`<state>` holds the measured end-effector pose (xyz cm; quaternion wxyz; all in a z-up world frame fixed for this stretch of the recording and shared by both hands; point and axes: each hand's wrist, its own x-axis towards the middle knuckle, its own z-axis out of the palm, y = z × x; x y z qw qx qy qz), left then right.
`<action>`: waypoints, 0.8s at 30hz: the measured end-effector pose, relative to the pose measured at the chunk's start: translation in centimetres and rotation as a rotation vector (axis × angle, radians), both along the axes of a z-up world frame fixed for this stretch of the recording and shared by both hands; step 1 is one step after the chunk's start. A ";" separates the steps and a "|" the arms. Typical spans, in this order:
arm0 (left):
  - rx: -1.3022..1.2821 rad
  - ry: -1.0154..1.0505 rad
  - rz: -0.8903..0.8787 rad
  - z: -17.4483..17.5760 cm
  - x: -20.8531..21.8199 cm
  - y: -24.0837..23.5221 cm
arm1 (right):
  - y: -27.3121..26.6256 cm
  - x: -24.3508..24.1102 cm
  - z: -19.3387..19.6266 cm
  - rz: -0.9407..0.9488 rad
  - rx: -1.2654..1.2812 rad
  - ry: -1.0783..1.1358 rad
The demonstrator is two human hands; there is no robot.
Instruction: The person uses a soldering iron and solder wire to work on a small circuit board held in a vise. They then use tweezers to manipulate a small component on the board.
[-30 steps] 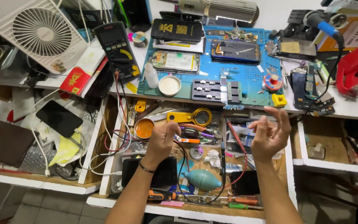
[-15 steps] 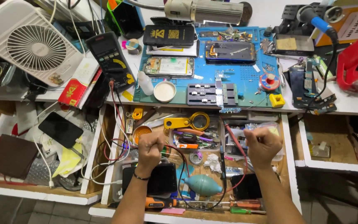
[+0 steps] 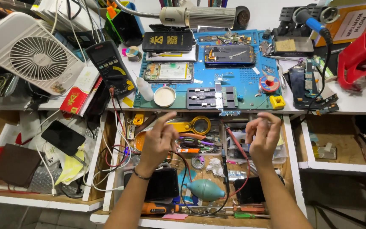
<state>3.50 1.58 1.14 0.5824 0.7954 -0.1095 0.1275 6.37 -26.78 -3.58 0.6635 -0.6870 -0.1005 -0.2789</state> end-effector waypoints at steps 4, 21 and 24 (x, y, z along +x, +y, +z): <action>0.569 -0.008 -0.105 2.0 4.4 -1.3 | -1.2 1.1 -0.2 0.080 0.104 0.236; 1.008 0.051 -0.267 0.6 13.6 0.0 | -0.9 2.0 -0.4 0.439 0.164 0.523; 0.978 0.049 -0.283 0.8 14.0 0.0 | -1.2 2.3 -0.9 0.449 0.169 0.511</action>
